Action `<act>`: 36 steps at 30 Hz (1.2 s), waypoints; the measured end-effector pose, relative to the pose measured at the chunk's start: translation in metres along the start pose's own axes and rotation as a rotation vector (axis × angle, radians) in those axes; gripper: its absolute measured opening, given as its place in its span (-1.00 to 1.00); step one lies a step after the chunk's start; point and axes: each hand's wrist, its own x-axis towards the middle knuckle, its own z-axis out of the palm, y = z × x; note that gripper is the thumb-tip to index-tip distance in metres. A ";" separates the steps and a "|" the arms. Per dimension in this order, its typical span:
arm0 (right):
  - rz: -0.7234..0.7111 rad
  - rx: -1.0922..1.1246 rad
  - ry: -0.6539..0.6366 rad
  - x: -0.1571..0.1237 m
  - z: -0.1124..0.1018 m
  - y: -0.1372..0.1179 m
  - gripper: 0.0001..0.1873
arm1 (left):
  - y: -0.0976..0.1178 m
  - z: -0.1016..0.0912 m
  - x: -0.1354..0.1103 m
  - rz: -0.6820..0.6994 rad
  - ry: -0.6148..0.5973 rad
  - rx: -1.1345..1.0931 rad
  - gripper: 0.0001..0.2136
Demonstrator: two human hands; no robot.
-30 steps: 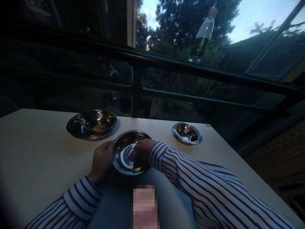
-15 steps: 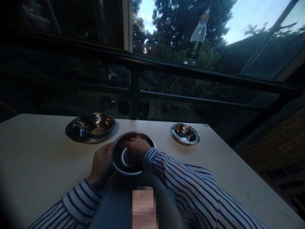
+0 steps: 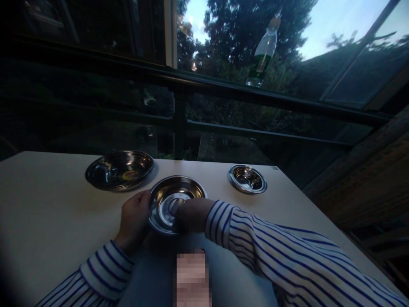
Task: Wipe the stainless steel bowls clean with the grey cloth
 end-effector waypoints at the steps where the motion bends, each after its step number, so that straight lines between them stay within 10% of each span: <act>1: 0.009 -0.067 -0.022 -0.003 -0.005 0.007 -0.90 | -0.001 0.000 0.001 0.002 -0.011 0.004 -0.71; 6: -0.154 -0.616 0.086 0.013 -0.017 0.033 -0.84 | -0.001 0.003 0.001 0.001 -0.056 0.028 -0.70; 13: -0.542 -0.634 0.126 0.066 0.000 0.018 -0.68 | -0.005 -0.001 0.005 -0.001 -0.119 -0.068 -0.71; 26: -0.040 -0.334 -0.168 0.015 0.001 0.011 -0.82 | 0.002 0.002 0.001 -0.019 -0.029 0.000 -0.72; 36: -0.095 -0.457 0.122 0.055 0.010 -0.003 -0.72 | 0.002 -0.001 0.001 -0.003 -0.047 -0.065 -0.75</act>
